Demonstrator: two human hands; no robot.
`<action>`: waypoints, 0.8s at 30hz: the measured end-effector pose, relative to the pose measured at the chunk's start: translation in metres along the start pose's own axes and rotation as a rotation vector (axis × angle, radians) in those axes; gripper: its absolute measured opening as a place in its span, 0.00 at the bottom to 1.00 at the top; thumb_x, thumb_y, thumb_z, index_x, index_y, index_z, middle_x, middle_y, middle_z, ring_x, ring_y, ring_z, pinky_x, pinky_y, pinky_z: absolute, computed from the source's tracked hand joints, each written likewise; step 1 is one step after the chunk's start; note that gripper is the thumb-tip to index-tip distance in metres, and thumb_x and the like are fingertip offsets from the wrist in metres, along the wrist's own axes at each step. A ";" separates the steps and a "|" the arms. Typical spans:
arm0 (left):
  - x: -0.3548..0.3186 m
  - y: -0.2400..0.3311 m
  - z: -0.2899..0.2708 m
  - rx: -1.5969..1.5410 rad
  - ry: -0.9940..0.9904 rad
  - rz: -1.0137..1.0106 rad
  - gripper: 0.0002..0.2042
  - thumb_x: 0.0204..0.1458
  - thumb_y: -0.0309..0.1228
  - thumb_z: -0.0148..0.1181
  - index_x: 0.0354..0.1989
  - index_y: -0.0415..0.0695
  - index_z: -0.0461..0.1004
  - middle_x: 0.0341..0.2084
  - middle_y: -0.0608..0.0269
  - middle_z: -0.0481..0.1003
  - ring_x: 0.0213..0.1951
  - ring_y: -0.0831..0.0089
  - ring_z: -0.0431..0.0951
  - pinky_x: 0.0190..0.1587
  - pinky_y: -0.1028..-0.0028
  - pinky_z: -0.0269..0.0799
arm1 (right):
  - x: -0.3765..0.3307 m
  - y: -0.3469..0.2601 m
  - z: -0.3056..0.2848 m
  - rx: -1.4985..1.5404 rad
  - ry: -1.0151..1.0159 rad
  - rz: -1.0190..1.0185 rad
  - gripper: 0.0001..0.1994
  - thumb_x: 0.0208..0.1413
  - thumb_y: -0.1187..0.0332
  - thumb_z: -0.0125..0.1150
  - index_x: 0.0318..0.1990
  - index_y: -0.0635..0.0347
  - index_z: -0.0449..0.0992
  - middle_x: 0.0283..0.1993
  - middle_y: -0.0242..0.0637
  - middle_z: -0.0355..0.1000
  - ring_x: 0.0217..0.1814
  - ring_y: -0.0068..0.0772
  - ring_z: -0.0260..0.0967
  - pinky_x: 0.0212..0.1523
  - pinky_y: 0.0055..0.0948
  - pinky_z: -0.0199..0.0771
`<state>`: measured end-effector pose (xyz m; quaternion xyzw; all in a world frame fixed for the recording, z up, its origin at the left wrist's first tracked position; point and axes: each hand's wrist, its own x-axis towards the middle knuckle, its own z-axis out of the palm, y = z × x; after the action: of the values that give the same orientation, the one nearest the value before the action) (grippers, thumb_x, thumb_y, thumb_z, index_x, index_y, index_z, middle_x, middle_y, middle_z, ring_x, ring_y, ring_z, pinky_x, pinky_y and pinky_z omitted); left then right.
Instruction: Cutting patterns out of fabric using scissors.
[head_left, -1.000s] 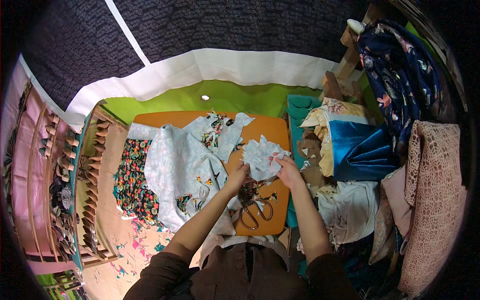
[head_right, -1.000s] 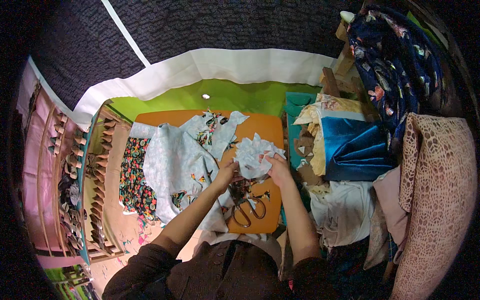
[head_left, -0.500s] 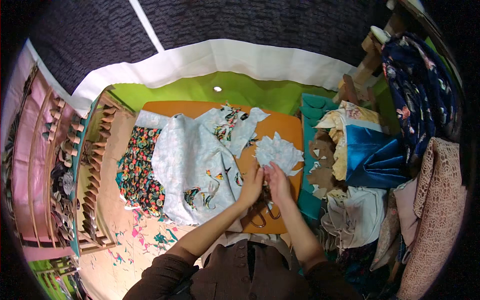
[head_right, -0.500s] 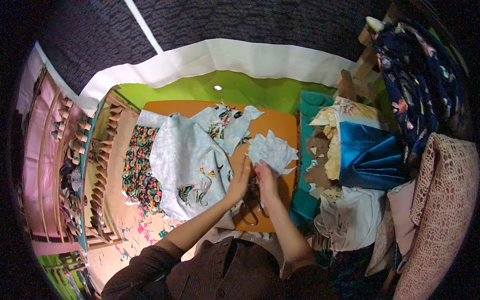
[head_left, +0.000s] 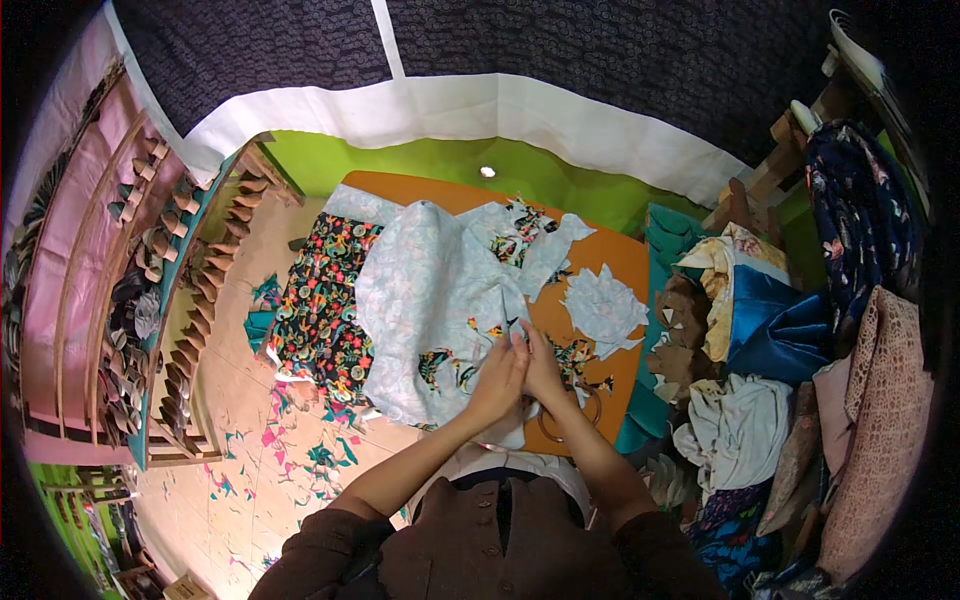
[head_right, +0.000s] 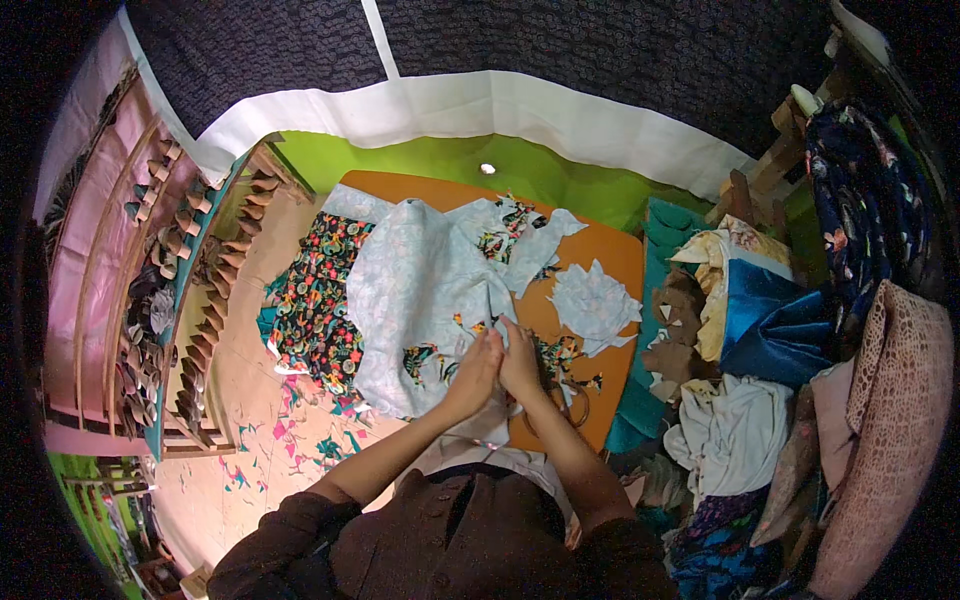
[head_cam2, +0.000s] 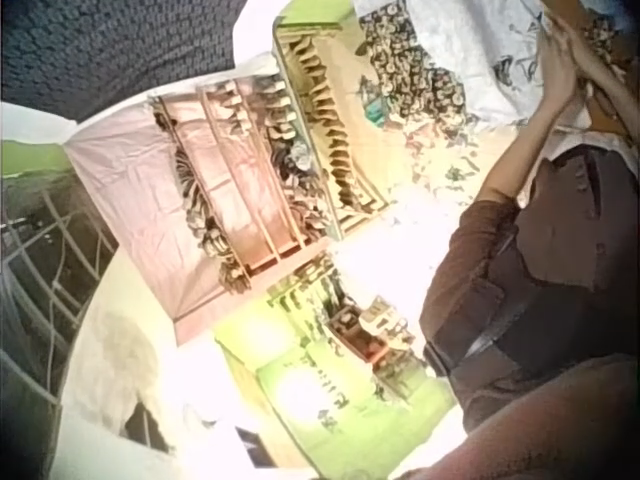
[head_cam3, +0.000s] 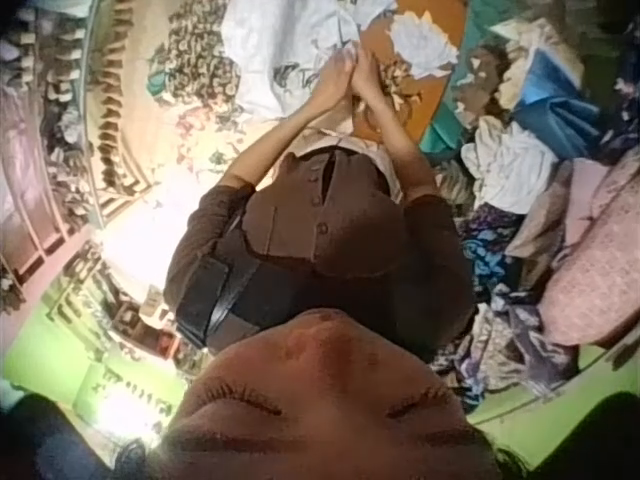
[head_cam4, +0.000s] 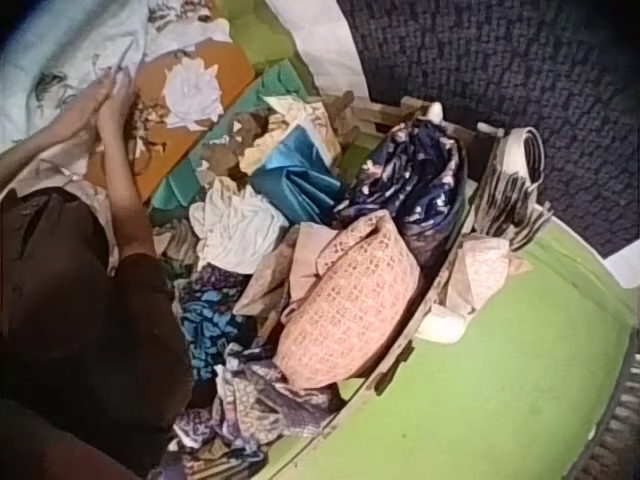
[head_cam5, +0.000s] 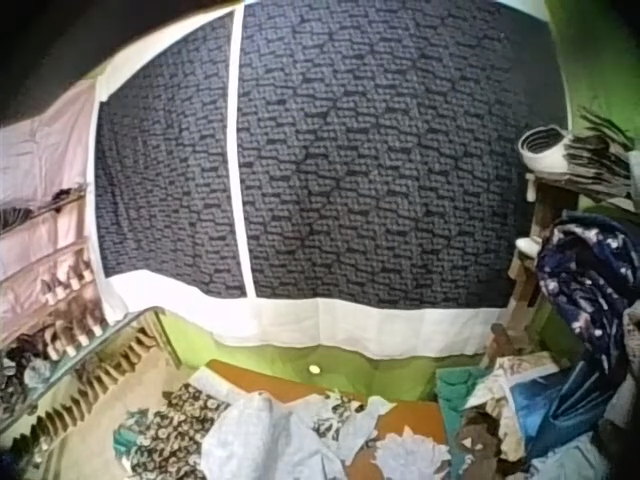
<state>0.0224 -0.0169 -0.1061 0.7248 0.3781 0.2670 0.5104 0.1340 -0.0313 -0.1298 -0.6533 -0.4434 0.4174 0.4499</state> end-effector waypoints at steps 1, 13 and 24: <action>-0.005 -0.010 -0.016 0.250 -0.045 -0.079 0.21 0.53 0.37 0.38 0.50 0.34 0.57 0.51 0.37 0.52 0.55 0.47 0.50 0.56 0.64 0.47 | -0.004 -0.002 0.005 -0.429 -0.035 -0.018 0.26 0.50 0.56 0.47 0.53 0.64 0.55 0.53 0.44 0.54 0.57 0.43 0.48 0.56 0.38 0.46; -0.035 -0.059 -0.131 0.612 0.087 0.175 0.21 0.39 0.29 0.51 0.45 0.35 0.62 0.48 0.36 0.56 0.52 0.44 0.54 0.52 0.58 0.52 | 0.037 -0.043 0.041 -0.453 0.248 0.038 0.14 0.45 0.61 0.52 0.33 0.63 0.70 0.27 0.48 0.66 0.32 0.48 0.65 0.35 0.39 0.63; -0.068 -0.049 -0.147 0.846 -0.338 0.420 0.40 0.26 0.46 0.64 0.51 0.45 0.56 0.55 0.48 0.48 0.58 0.52 0.46 0.54 0.50 0.44 | -0.055 -0.002 0.061 -0.689 0.481 0.177 0.29 0.41 0.60 0.56 0.50 0.68 0.57 0.45 0.54 0.58 0.49 0.53 0.54 0.48 0.41 0.56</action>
<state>-0.1433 0.0160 -0.1027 0.9618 0.2112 0.0662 0.1612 0.0616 -0.0704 -0.1353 -0.8796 -0.3815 0.1178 0.2586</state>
